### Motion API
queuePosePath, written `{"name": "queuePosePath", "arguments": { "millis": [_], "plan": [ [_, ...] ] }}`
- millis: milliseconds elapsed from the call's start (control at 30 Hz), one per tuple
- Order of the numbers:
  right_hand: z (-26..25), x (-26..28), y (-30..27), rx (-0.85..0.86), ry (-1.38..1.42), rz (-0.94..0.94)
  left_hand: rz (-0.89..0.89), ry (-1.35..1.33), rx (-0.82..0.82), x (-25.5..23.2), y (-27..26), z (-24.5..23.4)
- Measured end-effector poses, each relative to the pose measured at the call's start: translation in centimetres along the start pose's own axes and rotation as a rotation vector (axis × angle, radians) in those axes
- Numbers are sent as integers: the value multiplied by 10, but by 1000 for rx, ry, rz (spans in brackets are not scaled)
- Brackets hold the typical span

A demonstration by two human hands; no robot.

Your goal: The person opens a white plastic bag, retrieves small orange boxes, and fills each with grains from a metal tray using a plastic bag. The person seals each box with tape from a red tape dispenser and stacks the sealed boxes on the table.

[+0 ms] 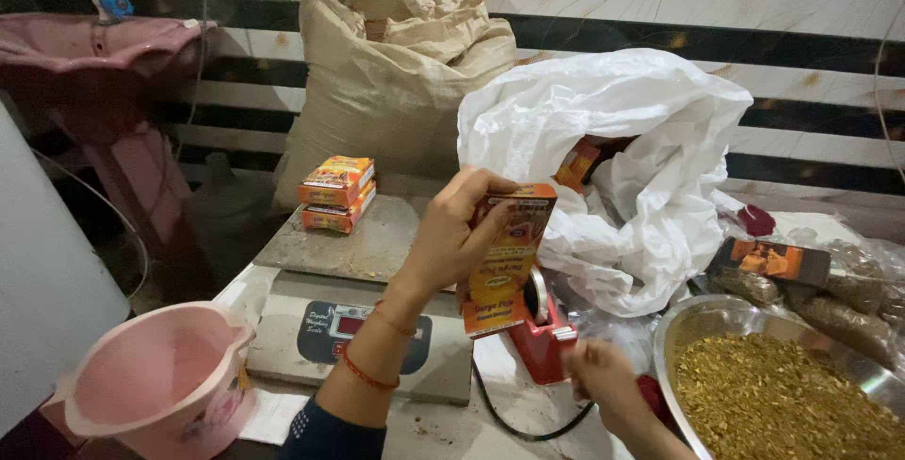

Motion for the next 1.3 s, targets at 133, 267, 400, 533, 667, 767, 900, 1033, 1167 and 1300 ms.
{"name": "queuePosePath", "arguments": {
  "millis": [133,267,400,533,667,767,900,1033,1167,1300],
  "plan": [
    [7,-9,-7,35,-115,-39,39,12,38,1,3,3],
    [-20,52,-41,194,-115,76,-23,-47,42,12,-1,9],
    [-34,108,-69,323,213,84,-123,-32,84,35,-3,22],
    [-41,159,-94,103,221,-218,-132,-38,163,40,-11,46],
    [-24,210,-114,22,158,-498,-165,-100,222,32,-16,64],
    [-12,236,-112,5,198,-577,-207,-91,220,27,-16,66],
    [-6,251,-103,-105,50,-560,-198,-108,226,20,-14,63],
    [1,251,-89,-84,179,-637,-245,-188,220,19,-15,63],
    [0,249,-79,-163,116,-632,-179,-211,220,23,-15,64],
    [2,252,-77,-155,137,-613,-152,-192,219,29,-17,66]
  ]
}}
Point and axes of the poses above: each hand's wrist, its own y-axis towards the middle knuckle, its own z-axis out of the palm, x = y × z, the point moved 4 cm from there along y, towards the middle knuckle, and after that the axes turned 13 degrees about -y, right-handed, at the moved point
